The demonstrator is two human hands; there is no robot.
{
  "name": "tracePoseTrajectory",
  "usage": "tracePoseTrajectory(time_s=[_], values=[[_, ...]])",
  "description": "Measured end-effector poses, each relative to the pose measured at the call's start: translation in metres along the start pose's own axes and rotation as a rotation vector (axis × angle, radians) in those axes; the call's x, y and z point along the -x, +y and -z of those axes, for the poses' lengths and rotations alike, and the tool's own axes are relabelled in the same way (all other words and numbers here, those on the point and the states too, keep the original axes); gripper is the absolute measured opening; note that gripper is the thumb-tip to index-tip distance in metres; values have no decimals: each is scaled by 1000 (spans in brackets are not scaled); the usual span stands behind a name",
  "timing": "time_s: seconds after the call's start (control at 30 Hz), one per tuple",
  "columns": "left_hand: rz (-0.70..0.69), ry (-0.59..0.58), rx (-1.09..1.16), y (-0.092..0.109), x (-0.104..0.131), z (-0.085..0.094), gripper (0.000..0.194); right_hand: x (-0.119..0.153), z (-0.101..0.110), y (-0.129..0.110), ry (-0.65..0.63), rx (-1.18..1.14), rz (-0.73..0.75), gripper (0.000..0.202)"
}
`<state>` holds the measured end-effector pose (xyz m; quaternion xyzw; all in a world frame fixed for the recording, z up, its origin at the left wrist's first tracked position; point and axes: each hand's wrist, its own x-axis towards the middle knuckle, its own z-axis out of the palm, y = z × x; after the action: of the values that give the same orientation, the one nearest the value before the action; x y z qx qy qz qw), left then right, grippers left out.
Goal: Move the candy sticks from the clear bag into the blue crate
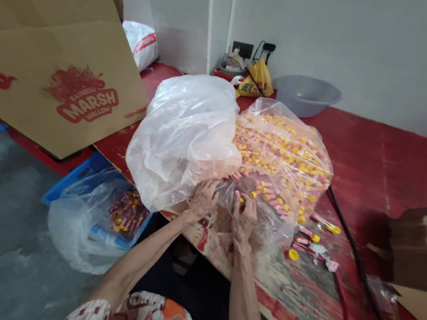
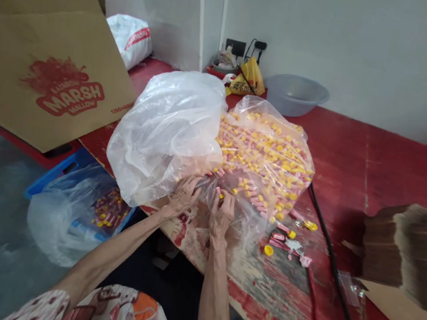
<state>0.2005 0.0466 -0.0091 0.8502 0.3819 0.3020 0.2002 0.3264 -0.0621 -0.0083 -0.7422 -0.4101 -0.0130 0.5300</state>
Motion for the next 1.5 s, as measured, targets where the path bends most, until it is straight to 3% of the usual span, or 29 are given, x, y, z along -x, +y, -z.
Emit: tracePoseTrajectory(time_s=[0.13,0.27,0.4,0.57,0.67,0.83,0.93,1.03,1.13,1.33,1.5], values=[[25,38,200,-5,2,9,31,-2,3,2,-50,9,-16,48],[197,111,370,-4,3,17,20,-4,2,3,-130,30,-52,54],[316,142,545,-1,6,30,34,-9,5,-5,-149,-189,-193,58],[388,-37,754,11,13,44,52,-13,11,-18,-392,-597,-440,61],[411,-137,862,21,14,50,58,-14,12,-22,-462,-740,-526,65],[457,-171,905,34,15,53,60,-17,14,-22,-356,-834,-607,65],[427,-286,894,49,23,46,60,-18,14,-19,-257,-832,-623,62],[370,-371,903,64,34,35,58,-15,12,-19,-300,-887,-674,65],[322,-314,827,66,38,34,51,-10,8,-18,-292,-758,-587,66],[90,-236,351,30,29,62,22,-3,0,0,-2,-25,-122,41],[-111,-344,-120,21,15,63,4,-3,-3,26,27,261,-61,51]])
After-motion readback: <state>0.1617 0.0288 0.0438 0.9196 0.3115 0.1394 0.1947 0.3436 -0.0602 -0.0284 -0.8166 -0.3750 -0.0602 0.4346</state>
